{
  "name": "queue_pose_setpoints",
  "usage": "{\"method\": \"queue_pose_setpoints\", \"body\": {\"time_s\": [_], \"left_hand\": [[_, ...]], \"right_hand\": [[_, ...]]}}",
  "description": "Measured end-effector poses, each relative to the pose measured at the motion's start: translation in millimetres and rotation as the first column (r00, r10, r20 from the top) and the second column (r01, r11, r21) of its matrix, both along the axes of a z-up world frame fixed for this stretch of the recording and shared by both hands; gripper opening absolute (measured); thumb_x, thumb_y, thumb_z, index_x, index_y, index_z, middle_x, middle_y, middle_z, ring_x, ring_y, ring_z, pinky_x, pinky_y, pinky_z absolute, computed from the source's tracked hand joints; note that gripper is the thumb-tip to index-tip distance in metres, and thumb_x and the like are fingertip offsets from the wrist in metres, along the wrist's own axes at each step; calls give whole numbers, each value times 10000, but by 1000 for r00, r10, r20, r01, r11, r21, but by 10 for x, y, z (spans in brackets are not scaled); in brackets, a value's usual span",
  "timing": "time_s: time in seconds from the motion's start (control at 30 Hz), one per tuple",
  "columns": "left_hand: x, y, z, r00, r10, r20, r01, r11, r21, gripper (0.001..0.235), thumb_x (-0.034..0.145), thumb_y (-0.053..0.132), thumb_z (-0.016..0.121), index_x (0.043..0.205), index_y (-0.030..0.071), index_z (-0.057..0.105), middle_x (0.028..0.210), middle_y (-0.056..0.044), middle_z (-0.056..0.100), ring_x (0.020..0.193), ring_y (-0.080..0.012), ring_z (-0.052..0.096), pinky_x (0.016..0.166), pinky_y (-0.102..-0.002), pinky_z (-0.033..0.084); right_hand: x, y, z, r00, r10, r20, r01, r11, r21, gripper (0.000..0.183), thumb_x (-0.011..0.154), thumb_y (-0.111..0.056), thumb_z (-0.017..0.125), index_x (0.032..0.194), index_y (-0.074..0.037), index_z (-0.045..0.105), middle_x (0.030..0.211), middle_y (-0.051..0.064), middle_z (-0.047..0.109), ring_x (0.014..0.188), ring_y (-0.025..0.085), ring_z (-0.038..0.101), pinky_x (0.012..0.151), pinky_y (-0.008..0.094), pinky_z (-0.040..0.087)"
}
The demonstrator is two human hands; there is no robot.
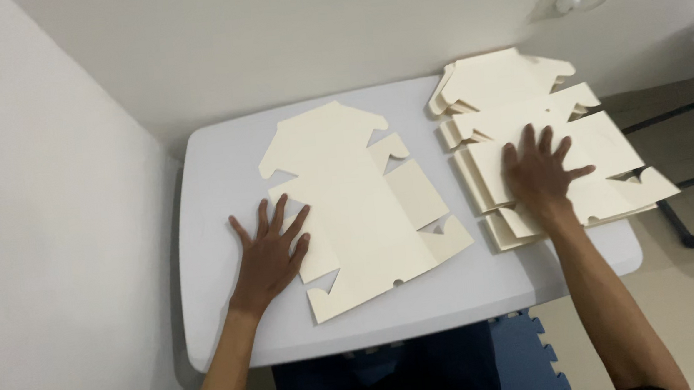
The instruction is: The person assembles a flat, pre-cut cardboard piece into a rectangular box by folding the side flaps and tucking the tabs into slots. They then fold the top flaps inward to close the box, which features a green and yellow logo.
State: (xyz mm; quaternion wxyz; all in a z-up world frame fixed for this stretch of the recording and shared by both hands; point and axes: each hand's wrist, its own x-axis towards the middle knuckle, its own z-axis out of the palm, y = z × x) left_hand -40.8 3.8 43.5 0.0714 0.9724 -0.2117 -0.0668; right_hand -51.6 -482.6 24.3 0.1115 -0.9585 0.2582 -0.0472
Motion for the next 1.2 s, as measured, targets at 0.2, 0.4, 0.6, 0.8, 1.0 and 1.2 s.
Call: {"method": "queue_pose_setpoints", "body": {"time_s": [0.2,0.4,0.6,0.8,1.0,1.2], "left_hand": [[14,-3,-37,1000,-2,26,3,1000,-21,600,1080,386,358,1679,422,347,1798,-80,230,1648,-411,149,1191,-852,-39],[36,-213,67,994,-106,3,106,994,-5,684,1038,610,409,1679,380,348,1791,-107,237,1646,-423,154,1186,-864,-26],[236,-114,-150,985,-173,20,174,984,-32,656,1044,629,449,1648,375,405,1774,-98,291,1641,-371,233,1223,-838,13],[191,-92,-312,974,-211,77,221,961,-168,421,1095,472,517,1465,298,617,1654,-56,507,1564,-295,419,1293,-745,126],[-19,-264,8,972,-228,-52,217,963,-160,469,1106,481,433,1515,300,572,1708,-46,427,1607,-279,335,1322,-681,92],[-73,-235,-35,962,-246,-116,230,963,-142,622,1065,591,444,1640,357,411,1785,-31,273,1650,-280,214,1337,-636,39]], "right_hand": [[-665,866,590,821,280,497,-347,937,45,367,1207,-199,529,1495,-24,675,1219,374,721,1172,556,681,1040,677,522],[-1215,1651,408,879,360,313,-420,895,150,357,1076,-224,659,1410,-105,698,1255,150,786,1253,328,713,1051,472,601],[-1384,1390,163,767,509,391,-621,742,251,411,811,-202,899,1207,-191,791,1437,57,718,1439,318,583,1191,485,525],[-1438,1426,141,769,440,463,-606,732,312,408,764,-147,924,1155,-109,813,1519,142,655,1501,378,509,1179,464,539],[-1429,1607,325,841,283,462,-485,773,409,580,805,-231,922,1314,-37,723,1391,244,706,1445,434,559,1192,551,526],[-1332,1555,198,867,277,415,-442,813,380,588,868,-295,885,1379,-83,687,1440,206,680,1475,411,534,1272,571,413]]}}
